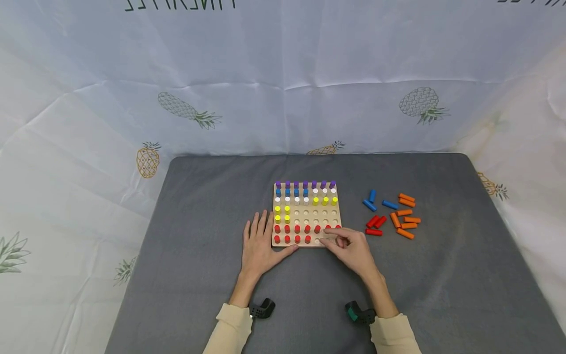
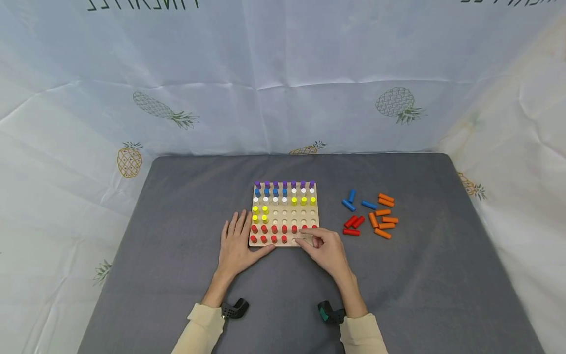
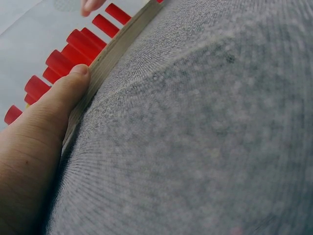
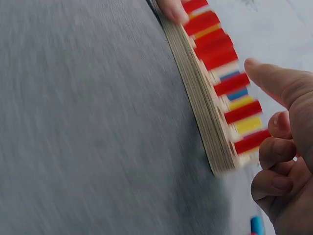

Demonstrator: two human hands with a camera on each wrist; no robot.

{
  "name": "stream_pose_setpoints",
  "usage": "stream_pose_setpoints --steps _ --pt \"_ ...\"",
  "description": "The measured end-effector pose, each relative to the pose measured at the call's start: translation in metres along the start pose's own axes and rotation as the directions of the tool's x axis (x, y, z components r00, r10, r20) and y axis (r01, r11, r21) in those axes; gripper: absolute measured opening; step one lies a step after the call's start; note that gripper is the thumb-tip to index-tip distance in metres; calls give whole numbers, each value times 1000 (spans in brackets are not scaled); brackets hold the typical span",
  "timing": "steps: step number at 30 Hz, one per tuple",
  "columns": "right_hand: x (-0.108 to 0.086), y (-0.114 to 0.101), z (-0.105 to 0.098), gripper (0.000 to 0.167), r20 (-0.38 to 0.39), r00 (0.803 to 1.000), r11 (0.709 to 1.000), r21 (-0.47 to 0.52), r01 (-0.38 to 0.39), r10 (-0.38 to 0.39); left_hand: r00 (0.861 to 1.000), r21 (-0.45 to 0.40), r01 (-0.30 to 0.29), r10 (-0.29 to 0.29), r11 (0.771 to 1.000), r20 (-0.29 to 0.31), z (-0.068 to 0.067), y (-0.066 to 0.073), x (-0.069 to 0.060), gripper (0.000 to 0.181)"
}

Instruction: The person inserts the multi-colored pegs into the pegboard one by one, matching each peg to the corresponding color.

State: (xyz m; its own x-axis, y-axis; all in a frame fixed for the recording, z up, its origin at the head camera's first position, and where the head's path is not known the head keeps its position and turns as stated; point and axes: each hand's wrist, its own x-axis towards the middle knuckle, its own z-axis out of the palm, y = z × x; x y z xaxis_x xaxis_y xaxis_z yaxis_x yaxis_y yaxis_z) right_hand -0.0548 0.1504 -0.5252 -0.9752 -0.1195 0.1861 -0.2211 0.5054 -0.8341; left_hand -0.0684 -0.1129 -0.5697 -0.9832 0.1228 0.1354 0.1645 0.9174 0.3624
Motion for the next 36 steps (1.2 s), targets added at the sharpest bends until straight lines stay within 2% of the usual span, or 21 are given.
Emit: stream_pose_setpoints --steps 7,11,17,21,25,31,36 --pt "-1 15 -25 19 -17 999 998 -47 31 -32 1000 -21 7 -7 1000 7 0 0 1 119" --pt "-3 23 -41 22 0 1000 997 -75 11 -11 1000 -18 6 -6 1000 6 0 0 0 119" --pt "-6 38 -66 24 61 996 988 -142 -58 67 1000 -25 -11 11 1000 -16 1 -1 0 121" --pt "-6 46 -80 25 74 988 972 -199 -122 139 1000 -22 2 -2 1000 8 0 0 0 121" --pt "-5 52 -88 26 68 980 949 -270 -164 189 1000 -9 12 -12 1000 23 -1 1 0 120" --pt "-1 54 -93 26 80 977 915 -374 -152 196 1000 -7 9 -9 1000 13 0 1 0 120" --pt "2 54 -94 28 115 970 900 -409 -150 214 1000 -19 9 -9 1000 7 1 0 0 120"
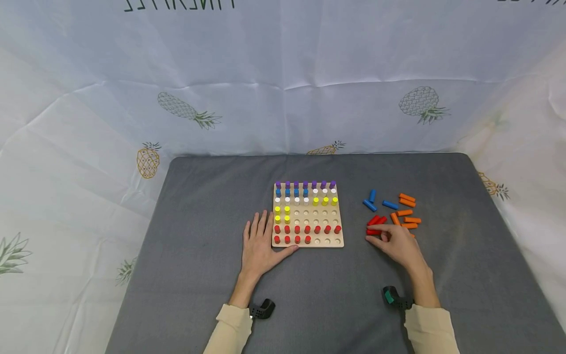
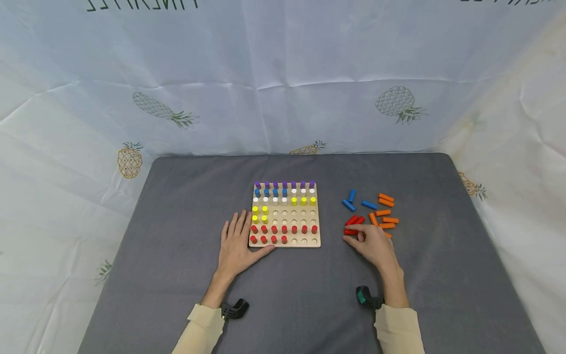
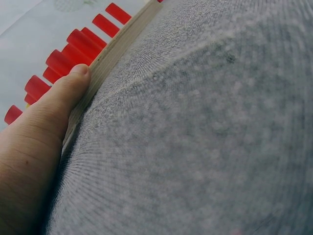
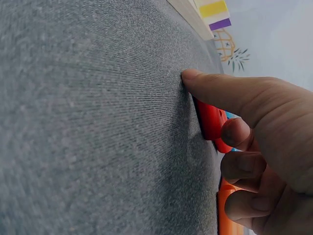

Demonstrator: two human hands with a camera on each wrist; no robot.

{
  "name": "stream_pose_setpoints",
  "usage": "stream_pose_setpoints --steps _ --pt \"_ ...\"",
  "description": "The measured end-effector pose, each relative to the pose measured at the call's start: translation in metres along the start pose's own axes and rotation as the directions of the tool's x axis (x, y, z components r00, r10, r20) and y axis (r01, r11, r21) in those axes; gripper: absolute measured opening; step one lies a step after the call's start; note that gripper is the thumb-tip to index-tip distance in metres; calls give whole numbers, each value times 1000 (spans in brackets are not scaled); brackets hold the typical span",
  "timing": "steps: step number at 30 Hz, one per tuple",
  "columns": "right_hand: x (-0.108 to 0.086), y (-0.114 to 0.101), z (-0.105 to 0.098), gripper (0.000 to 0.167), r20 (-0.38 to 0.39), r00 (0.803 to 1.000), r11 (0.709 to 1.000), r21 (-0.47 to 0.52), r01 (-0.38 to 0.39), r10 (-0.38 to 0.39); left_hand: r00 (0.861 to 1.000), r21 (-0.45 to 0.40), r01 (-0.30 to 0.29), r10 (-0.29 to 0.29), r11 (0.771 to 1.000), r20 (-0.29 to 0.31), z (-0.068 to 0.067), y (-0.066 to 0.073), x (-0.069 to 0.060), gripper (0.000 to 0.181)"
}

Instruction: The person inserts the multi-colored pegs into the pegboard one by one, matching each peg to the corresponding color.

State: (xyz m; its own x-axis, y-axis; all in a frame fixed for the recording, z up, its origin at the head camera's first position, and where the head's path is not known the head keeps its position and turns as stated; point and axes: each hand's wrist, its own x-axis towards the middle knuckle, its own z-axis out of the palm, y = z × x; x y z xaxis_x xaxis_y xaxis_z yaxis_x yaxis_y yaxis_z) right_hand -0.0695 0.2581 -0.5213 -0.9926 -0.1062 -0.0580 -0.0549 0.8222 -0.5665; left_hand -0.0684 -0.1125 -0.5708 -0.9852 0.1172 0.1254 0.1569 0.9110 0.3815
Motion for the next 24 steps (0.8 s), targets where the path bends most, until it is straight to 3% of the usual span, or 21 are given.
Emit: stream_pose_setpoints --steps 11,24 --pt "4 -4 -6 35 67 997 997 -77 -27 32 999 -8 -30 29 1000 -42 0 -1 -1 121" --pt "3 -7 -8 32 13 1000 995 -93 -25 26 1000 -9 -7 7 1000 -18 0 0 0 120"
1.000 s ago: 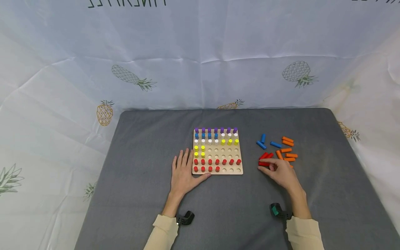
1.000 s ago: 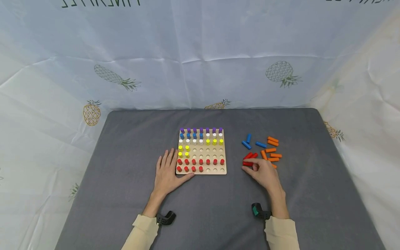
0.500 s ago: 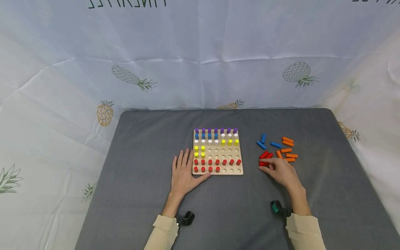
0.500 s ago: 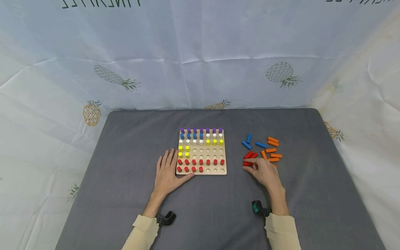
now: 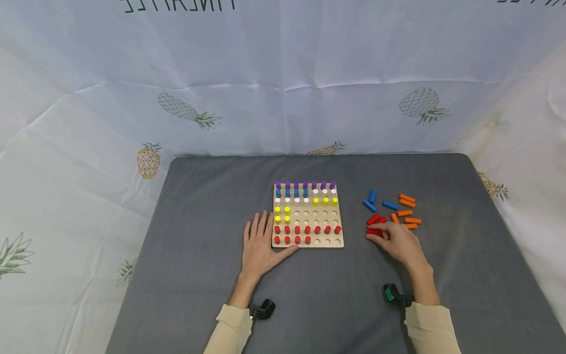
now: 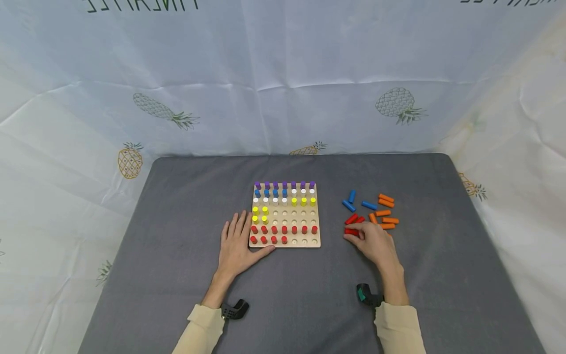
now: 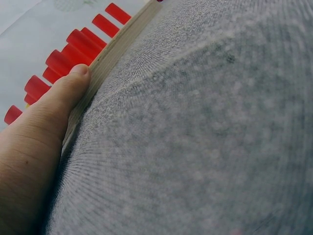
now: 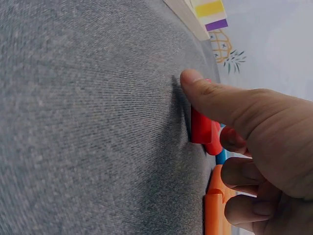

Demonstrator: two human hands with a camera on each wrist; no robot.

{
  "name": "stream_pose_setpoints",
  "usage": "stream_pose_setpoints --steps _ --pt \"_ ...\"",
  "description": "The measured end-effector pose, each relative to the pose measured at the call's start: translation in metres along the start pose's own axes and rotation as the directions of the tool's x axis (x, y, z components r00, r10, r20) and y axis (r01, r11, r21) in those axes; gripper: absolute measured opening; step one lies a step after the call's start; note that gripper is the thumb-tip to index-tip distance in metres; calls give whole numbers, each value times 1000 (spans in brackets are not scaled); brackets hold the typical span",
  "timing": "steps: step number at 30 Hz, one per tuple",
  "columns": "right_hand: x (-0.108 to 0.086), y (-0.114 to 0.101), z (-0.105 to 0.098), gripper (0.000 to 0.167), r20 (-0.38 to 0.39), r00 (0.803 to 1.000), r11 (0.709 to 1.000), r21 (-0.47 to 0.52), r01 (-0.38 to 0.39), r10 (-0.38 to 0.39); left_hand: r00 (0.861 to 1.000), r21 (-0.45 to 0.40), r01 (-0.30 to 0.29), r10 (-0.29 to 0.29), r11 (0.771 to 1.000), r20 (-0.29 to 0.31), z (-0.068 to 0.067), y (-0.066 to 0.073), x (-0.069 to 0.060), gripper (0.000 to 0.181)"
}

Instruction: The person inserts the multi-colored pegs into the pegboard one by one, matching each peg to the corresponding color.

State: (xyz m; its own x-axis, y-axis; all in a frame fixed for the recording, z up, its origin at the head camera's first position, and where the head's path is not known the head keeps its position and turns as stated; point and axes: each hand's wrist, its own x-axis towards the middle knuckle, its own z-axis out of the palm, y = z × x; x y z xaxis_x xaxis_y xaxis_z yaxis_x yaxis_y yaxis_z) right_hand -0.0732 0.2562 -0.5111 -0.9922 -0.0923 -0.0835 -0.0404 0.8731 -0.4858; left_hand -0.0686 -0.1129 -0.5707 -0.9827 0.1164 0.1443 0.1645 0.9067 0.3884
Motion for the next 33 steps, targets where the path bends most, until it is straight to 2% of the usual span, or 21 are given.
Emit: stream_pose_setpoints --steps 7,11,19,23,27,33 --pt "-3 -3 -1 27 -73 997 999 30 19 -17 1000 -1 -15 15 1000 -20 0 0 -1 120" --pt "-5 -6 0 25 -121 992 998 49 37 -31 1000 -8 -10 10 1000 -7 0 -1 -1 120" --pt "-9 -12 1 23 -172 984 994 89 61 -45 1000 -6 -22 22 1000 -22 0 -1 -1 119" --pt "-10 -15 3 21 -225 973 990 120 80 -51 1000 -4 -14 14 1000 -2 0 0 -1 119" --pt "-10 -20 6 19 -290 955 978 179 111 -55 1000 -6 4 -4 1000 29 -1 1 0 120" --pt "-13 -35 8 19 -341 938 939 297 172 -63 1000 -6 -18 18 1000 -15 1 -1 -1 121"
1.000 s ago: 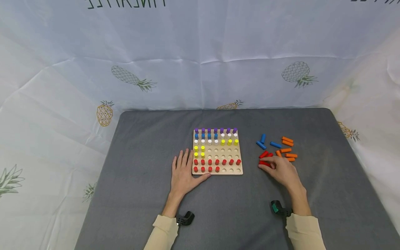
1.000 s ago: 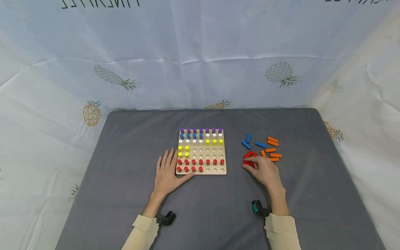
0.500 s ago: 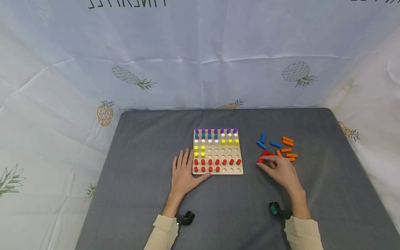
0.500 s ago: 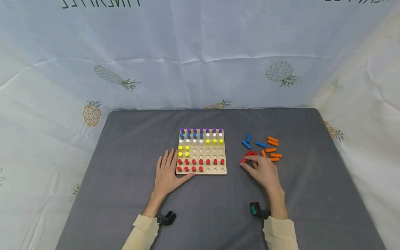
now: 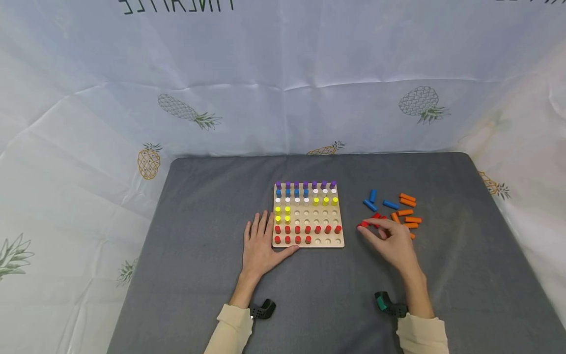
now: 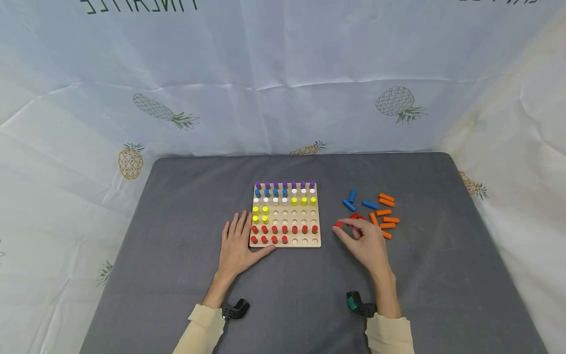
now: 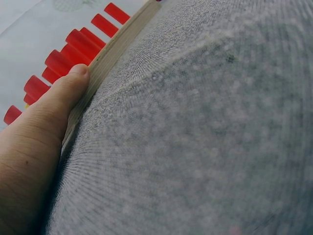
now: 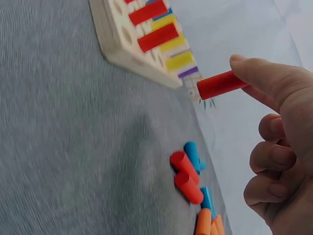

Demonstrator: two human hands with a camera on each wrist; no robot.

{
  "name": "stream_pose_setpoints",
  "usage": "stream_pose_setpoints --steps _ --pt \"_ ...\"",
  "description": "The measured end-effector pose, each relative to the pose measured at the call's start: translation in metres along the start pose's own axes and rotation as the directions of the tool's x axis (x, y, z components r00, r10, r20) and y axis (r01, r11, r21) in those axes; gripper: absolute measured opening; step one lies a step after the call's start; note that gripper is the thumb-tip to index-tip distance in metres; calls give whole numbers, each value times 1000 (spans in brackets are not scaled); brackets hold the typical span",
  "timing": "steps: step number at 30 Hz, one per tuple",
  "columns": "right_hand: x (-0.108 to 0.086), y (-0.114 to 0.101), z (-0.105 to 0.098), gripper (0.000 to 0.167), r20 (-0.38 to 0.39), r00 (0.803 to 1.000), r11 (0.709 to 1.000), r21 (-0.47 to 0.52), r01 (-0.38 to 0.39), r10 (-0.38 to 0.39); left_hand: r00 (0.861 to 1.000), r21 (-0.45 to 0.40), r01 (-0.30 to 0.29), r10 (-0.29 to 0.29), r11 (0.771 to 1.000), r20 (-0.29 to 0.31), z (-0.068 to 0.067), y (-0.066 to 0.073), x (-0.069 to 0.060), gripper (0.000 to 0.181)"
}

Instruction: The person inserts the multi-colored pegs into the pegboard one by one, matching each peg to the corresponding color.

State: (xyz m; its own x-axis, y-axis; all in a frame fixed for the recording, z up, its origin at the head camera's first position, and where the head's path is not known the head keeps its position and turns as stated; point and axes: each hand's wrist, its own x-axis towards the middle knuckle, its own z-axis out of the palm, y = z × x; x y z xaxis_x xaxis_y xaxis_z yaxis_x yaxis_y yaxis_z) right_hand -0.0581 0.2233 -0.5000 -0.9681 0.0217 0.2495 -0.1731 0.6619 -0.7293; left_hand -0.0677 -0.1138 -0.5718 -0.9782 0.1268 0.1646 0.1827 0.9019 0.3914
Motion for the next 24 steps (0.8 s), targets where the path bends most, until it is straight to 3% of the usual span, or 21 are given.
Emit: stream_pose_setpoints --steps 12,24 --pt "-10 -19 21 19 -4 998 996 76 55 -55 1000 -1 7 -7 1000 18 -1 1 0 122" --pt "-19 -29 51 21 79 993 986 151 72 -85 1000 6 5 -5 1000 8 -2 2 0 122"
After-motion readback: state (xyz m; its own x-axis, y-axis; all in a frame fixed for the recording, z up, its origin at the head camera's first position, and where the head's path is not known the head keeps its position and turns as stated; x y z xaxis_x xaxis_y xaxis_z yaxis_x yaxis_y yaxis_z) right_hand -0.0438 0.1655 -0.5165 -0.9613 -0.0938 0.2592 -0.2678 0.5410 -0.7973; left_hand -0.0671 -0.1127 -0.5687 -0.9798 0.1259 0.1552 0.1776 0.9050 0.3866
